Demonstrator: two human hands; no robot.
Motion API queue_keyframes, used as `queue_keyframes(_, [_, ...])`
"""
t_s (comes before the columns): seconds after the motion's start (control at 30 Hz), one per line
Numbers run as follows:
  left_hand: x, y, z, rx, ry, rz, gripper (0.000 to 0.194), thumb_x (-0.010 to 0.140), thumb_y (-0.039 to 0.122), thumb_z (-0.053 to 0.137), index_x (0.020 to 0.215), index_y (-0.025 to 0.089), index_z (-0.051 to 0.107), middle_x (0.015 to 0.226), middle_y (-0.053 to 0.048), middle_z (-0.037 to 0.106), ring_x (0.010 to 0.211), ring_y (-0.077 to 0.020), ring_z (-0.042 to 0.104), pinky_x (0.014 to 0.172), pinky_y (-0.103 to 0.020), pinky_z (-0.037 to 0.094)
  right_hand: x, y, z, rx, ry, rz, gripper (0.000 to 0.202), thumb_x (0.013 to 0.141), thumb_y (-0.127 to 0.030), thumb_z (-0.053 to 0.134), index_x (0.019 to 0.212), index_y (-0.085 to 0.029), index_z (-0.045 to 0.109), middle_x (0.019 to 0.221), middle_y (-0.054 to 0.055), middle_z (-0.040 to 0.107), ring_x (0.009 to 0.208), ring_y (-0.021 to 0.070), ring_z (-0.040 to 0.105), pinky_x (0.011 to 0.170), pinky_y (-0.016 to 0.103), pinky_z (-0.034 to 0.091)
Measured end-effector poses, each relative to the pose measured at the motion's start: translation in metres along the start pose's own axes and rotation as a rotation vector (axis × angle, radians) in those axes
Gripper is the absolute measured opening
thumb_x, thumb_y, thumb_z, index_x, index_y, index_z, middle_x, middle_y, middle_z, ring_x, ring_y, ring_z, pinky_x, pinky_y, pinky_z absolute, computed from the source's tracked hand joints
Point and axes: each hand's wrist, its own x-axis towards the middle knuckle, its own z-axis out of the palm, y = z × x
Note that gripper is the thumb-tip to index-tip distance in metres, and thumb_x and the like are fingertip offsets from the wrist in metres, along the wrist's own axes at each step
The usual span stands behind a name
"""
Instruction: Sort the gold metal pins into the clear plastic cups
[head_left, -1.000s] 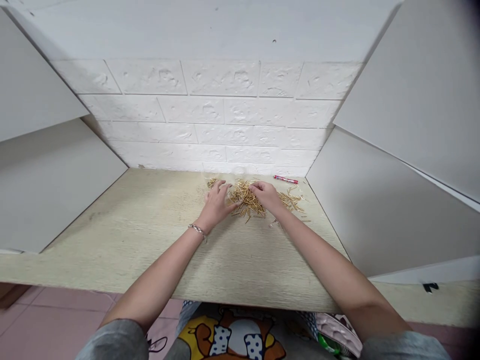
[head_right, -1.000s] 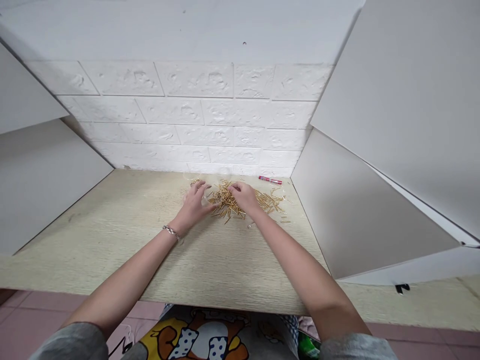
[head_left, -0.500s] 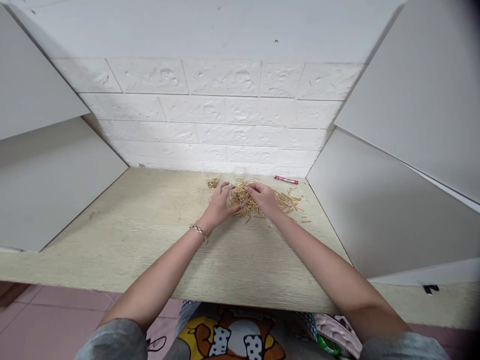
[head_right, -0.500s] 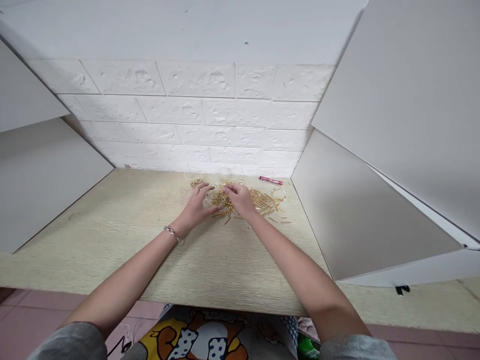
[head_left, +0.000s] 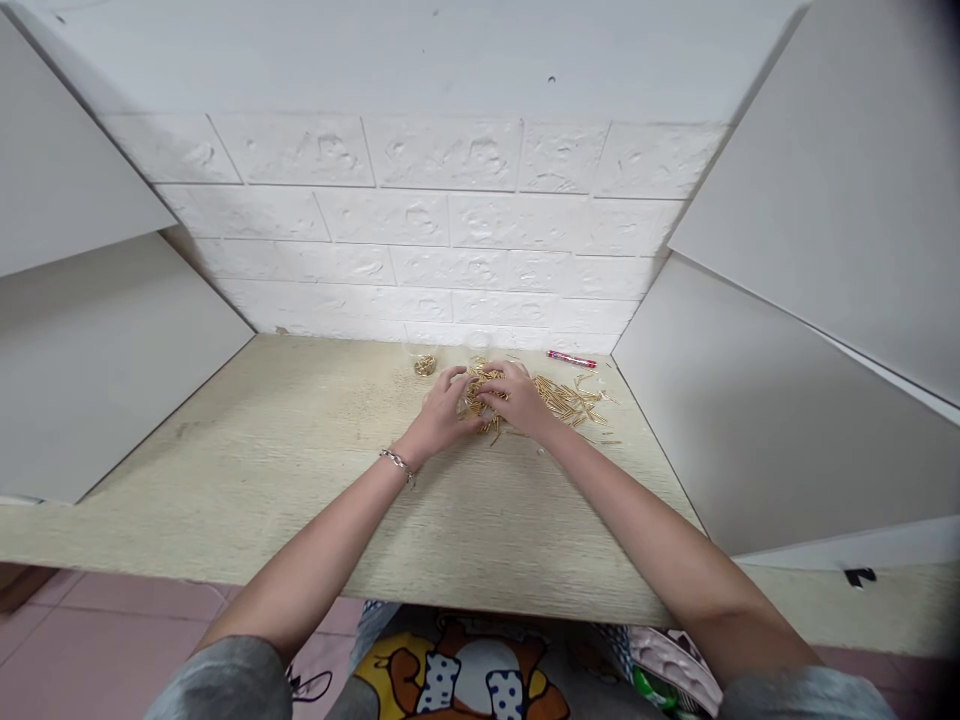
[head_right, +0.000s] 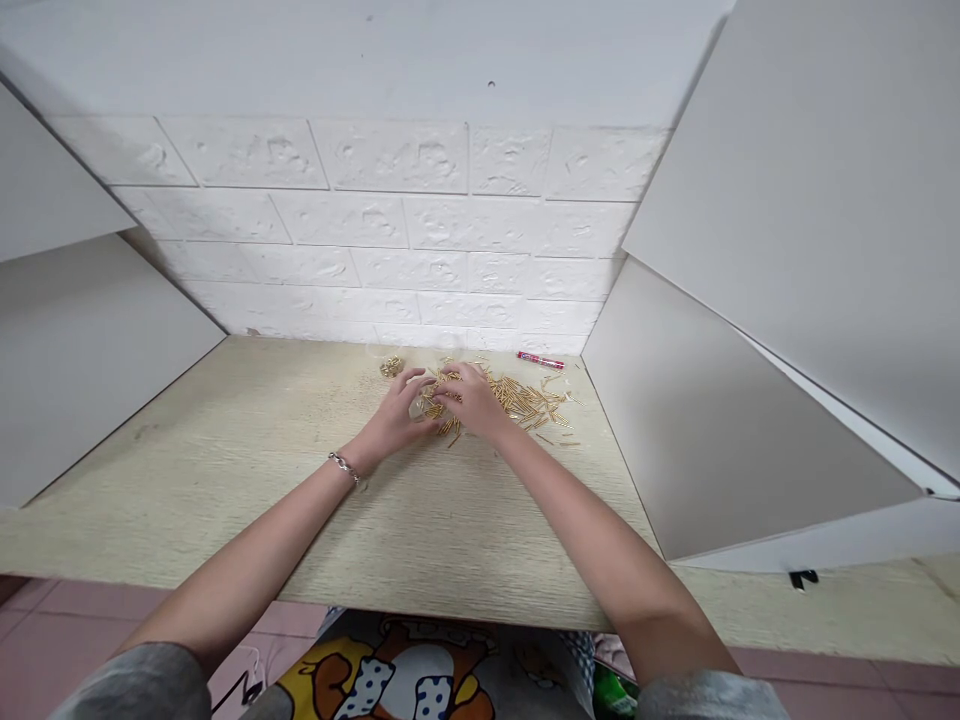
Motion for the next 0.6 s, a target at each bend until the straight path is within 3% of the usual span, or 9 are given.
queue_keyframes(0.17, [-0.0003, -0.0022, 0.001, 0.015, -0.009, 0.009, 0.061, 0.066, 0.037, 0.065, 0.121, 0.023, 0.041, 0.13, -0.011, 0.033, 0.123, -0.0264, 0.034, 0.101, -0.044, 0.032, 0.0008, 0.0029, -0.0009, -0.087, -0.021, -0.095, 0.013, 0.08, -0.024, 0.056, 0.083, -0.024, 0.068, 0.109, 0.006, 0.053, 0.106, 0.0227, 0.042, 0.092, 0.044, 0.034])
queue_keyframes(0.6, [-0.0015, 0.0032, -0.0006, 0.074, -0.015, -0.01, 0.059, 0.067, 0.038, 0.064, 0.121, 0.025, 0.042, 0.129, -0.011, 0.035, 0.122, -0.0274, 0.036, 0.098, -0.047, 0.033, 0.004, -0.0031, -0.0013, -0.187, -0.058, -0.122, 0.014, 0.08, -0.019, 0.053, 0.082, -0.021, 0.067, 0.108, 0.007, 0.054, 0.105, 0.0223, 0.042, 0.091, 0.042, 0.036])
